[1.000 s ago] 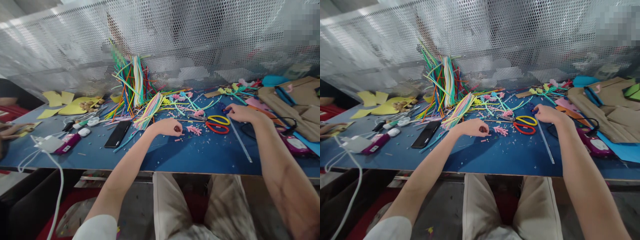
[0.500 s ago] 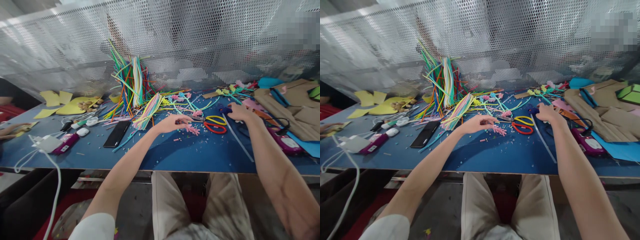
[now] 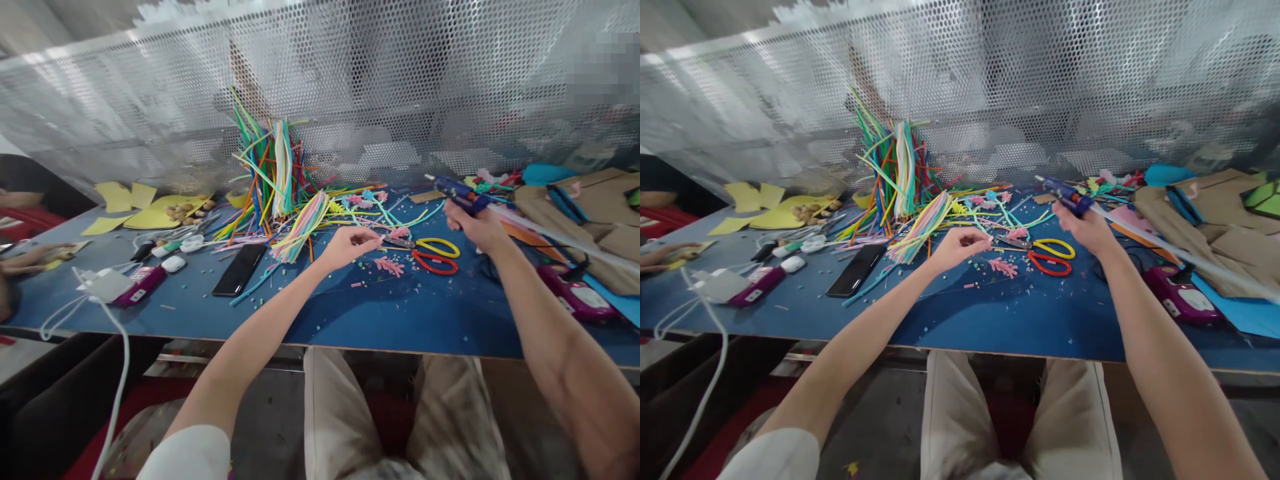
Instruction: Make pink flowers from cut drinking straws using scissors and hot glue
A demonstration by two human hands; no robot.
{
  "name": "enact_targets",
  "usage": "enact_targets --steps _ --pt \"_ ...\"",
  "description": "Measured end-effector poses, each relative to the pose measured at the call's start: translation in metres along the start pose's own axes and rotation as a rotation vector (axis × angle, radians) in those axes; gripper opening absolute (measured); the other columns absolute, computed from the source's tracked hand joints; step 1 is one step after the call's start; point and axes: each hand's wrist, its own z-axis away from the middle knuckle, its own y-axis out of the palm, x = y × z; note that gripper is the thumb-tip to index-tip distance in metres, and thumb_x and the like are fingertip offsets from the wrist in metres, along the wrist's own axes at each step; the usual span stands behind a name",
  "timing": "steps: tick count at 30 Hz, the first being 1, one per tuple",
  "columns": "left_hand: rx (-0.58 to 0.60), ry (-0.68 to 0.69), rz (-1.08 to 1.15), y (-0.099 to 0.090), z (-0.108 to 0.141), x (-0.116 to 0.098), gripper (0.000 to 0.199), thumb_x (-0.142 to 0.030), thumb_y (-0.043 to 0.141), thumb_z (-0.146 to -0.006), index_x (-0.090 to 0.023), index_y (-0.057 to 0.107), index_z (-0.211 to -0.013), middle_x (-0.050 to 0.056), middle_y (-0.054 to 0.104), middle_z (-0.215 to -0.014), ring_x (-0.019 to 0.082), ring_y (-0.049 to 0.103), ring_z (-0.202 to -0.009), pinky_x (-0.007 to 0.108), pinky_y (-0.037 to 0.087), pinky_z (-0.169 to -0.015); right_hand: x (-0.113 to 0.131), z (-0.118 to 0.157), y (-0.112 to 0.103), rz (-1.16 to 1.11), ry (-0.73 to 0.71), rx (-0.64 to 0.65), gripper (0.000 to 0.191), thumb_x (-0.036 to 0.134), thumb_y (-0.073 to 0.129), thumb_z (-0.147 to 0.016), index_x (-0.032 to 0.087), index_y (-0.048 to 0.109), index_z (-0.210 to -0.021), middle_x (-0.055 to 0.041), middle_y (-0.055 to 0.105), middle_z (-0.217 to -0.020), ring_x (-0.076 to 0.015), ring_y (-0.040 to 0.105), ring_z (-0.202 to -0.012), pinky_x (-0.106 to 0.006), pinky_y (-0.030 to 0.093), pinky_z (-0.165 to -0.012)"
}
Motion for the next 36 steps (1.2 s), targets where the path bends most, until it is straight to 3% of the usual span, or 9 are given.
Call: enact_targets --steps 4,9,12,16,21,29,36 --pt "-0.056 0.066 -0.06 0.001 0.001 0.0 0.037 -0.049 0.058 -0.095 -0.016 0.074 -0.091 0.003 0.073 -0.08 0.008 0.053 -0.057 0.021 0.04 -0.052 0.016 0.017 0.022 -0.223 -0.07 0.305 0.039 0.058 0.056 -0.095 0.02 0.065 -0.091 0.0016 0.047 -0.062 -0.0096 0.039 -0.05 -0.029 0.034 -0.051" --pt "-0.197 0.231 -0.287 0.001 0.002 -0.001 0.03 -0.044 0.061 -0.094 -0.018 0.075 -0.09 0.002 0.071 -0.077 0.009 0.054 -0.058 0.023 0.043 -0.057 0.018 0.022 0.024 -0.148 -0.137 0.403 0.042 0.055 0.052 -0.097 0.018 0.066 -0.084 -0.0057 0.067 -0.076 -0.0094 0.046 -0.047 -0.031 0.036 -0.049" --pt "-0.181 0.295 -0.429 0.001 0.004 -0.003 0.026 -0.04 0.059 -0.095 -0.02 0.076 -0.092 0.003 0.072 -0.08 0.01 0.056 -0.062 0.025 0.047 -0.064 0.016 0.022 0.024 -0.126 -0.121 0.424 0.043 0.056 0.05 -0.098 0.019 0.065 -0.082 -0.0056 0.068 -0.077 -0.011 0.051 -0.048 -0.033 0.043 -0.054" --pt "-0.149 0.306 -0.527 0.0 0.005 -0.006 0.023 -0.036 0.058 -0.095 -0.021 0.075 -0.092 0.003 0.073 -0.083 0.012 0.062 -0.069 0.028 0.05 -0.071 0.014 0.024 0.028 -0.097 -0.091 0.412 0.045 0.059 0.051 -0.096 0.02 0.064 -0.078 -0.003 0.061 -0.064 -0.0139 0.054 -0.055 -0.033 0.045 -0.058" --pt "-0.142 0.313 -0.56 0.0 0.004 -0.005 0.023 -0.036 0.057 -0.095 -0.021 0.075 -0.09 0.004 0.074 -0.084 0.015 0.065 -0.075 0.031 0.051 -0.078 0.015 0.025 0.032 -0.033 -0.103 0.353 0.052 0.066 0.052 -0.092 0.021 0.062 -0.069 -0.0038 0.06 -0.067 -0.0131 0.051 -0.054 -0.031 0.04 -0.051" --pt "-0.103 0.322 -0.602 0.001 0.003 -0.007 0.02 -0.034 0.059 -0.094 -0.023 0.074 -0.087 0.003 0.076 -0.089 0.017 0.067 -0.086 0.036 0.047 -0.09 0.018 0.025 0.033 -0.013 -0.129 0.316 0.051 0.063 0.052 -0.093 0.022 0.059 -0.064 -0.0041 0.056 -0.063 -0.0142 0.048 -0.055 -0.032 0.038 -0.051" --pt "-0.103 0.329 -0.61 0.001 0.003 -0.007 0.02 -0.034 0.059 -0.094 -0.024 0.074 -0.087 0.001 0.076 -0.088 0.018 0.066 -0.086 0.036 0.045 -0.088 0.018 0.024 0.034 0.008 -0.123 0.307 0.052 0.065 0.053 -0.092 0.022 0.059 -0.062 -0.0041 0.057 -0.061 -0.0149 0.049 -0.055 -0.032 0.04 -0.052"
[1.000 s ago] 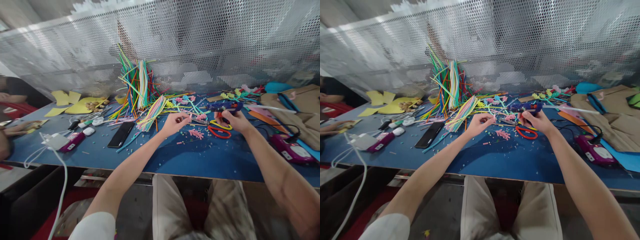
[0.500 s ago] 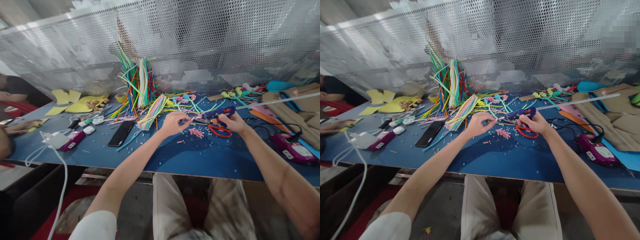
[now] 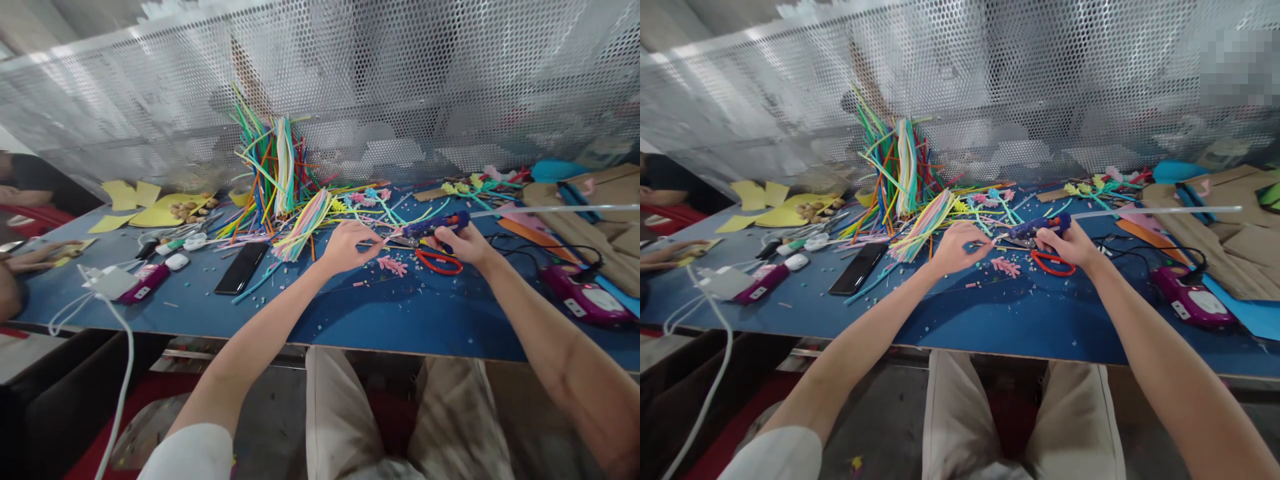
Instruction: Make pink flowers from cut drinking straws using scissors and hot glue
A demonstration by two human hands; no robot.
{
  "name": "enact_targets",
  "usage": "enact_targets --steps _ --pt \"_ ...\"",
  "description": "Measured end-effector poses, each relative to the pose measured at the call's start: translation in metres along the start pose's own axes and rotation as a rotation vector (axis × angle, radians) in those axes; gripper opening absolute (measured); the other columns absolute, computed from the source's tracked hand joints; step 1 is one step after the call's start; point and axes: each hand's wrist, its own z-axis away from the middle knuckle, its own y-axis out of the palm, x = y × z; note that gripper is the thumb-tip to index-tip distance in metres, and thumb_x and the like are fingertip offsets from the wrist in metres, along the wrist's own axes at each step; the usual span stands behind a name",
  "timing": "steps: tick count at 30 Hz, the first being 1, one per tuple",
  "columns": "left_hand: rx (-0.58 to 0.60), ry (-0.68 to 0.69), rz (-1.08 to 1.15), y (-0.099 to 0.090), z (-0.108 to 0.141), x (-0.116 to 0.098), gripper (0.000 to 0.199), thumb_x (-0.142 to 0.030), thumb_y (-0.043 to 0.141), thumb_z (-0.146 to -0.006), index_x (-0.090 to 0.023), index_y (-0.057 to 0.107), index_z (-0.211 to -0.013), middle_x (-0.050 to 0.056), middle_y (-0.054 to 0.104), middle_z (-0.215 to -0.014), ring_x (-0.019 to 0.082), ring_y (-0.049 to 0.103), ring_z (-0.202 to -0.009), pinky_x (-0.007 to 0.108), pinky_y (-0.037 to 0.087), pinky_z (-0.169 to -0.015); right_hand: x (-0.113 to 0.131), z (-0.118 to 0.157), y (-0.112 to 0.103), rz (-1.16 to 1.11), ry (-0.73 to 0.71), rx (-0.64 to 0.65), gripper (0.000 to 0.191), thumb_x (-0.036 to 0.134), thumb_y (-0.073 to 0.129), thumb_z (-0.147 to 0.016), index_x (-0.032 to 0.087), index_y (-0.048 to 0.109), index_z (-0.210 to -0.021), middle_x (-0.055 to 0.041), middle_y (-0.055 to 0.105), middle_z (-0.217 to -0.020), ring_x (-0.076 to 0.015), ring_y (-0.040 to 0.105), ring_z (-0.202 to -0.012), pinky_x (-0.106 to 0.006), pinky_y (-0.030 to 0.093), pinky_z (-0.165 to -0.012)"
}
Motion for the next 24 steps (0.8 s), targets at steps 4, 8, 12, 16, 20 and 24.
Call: enact_targets --steps 4,8,12,16,20,24 --pt "-0.001 0.001 0.002 -0.0008 -0.0003 -0.0007 0.021 -0.035 0.058 -0.095 -0.024 0.074 -0.087 0.001 0.077 -0.089 0.018 0.067 -0.087 0.036 0.045 -0.087 0.0008 -0.0005 -0.0007 0.024 -0.024 -0.011 0.053 0.064 0.053 -0.092 0.022 0.057 -0.06 -0.0046 0.057 -0.061 -0.016 0.05 -0.058 -0.033 0.043 -0.056" --pt "0.005 -0.011 0.013 -0.0009 -0.0004 -0.0008 0.021 -0.035 0.058 -0.094 -0.024 0.074 -0.087 0.002 0.077 -0.089 0.017 0.068 -0.087 0.035 0.047 -0.088 0.0007 -0.0009 -0.0013 0.034 -0.032 -0.003 0.052 0.063 0.052 -0.093 0.023 0.057 -0.06 -0.0048 0.057 -0.062 -0.0173 0.052 -0.061 -0.035 0.045 -0.061" --pt "0.001 -0.01 0.018 0.0004 0.0002 -0.0002 0.02 -0.034 0.059 -0.094 -0.023 0.074 -0.087 0.002 0.077 -0.089 0.017 0.068 -0.086 0.035 0.047 -0.088 0.0009 -0.0007 -0.001 0.031 -0.025 -0.012 0.053 0.065 0.052 -0.092 0.023 0.057 -0.06 -0.0047 0.057 -0.063 -0.0172 0.051 -0.06 -0.035 0.046 -0.062" --pt "-0.013 0.008 0.016 0.0014 0.0007 0.0004 0.02 -0.034 0.059 -0.094 -0.023 0.074 -0.087 0.002 0.077 -0.088 0.017 0.068 -0.085 0.034 0.048 -0.087 0.0013 -0.0004 -0.0004 0.033 -0.026 -0.005 0.053 0.064 0.053 -0.092 0.022 0.057 -0.06 -0.0043 0.058 -0.063 -0.0166 0.051 -0.061 -0.034 0.045 -0.061" --pt "-0.011 0.011 0.016 0.0017 0.0004 0.0004 0.02 -0.034 0.059 -0.094 -0.023 0.074 -0.087 0.003 0.077 -0.087 0.017 0.068 -0.083 0.033 0.049 -0.083 -0.0005 -0.0004 -0.001 0.062 -0.03 -0.005 0.055 0.066 0.051 -0.093 0.022 0.057 -0.06 -0.0042 0.058 -0.062 -0.0163 0.052 -0.061 -0.033 0.045 -0.061" --pt "-0.015 0.013 0.033 0.0017 -0.0004 -0.0001 0.022 -0.035 0.058 -0.094 -0.022 0.075 -0.087 0.003 0.077 -0.086 0.017 0.068 -0.083 0.034 0.05 -0.084 -0.0045 -0.0005 -0.003 0.076 -0.028 -0.007 0.055 0.065 0.051 -0.093 0.021 0.057 -0.06 -0.0038 0.058 -0.061 -0.0151 0.052 -0.059 -0.031 0.046 -0.06"
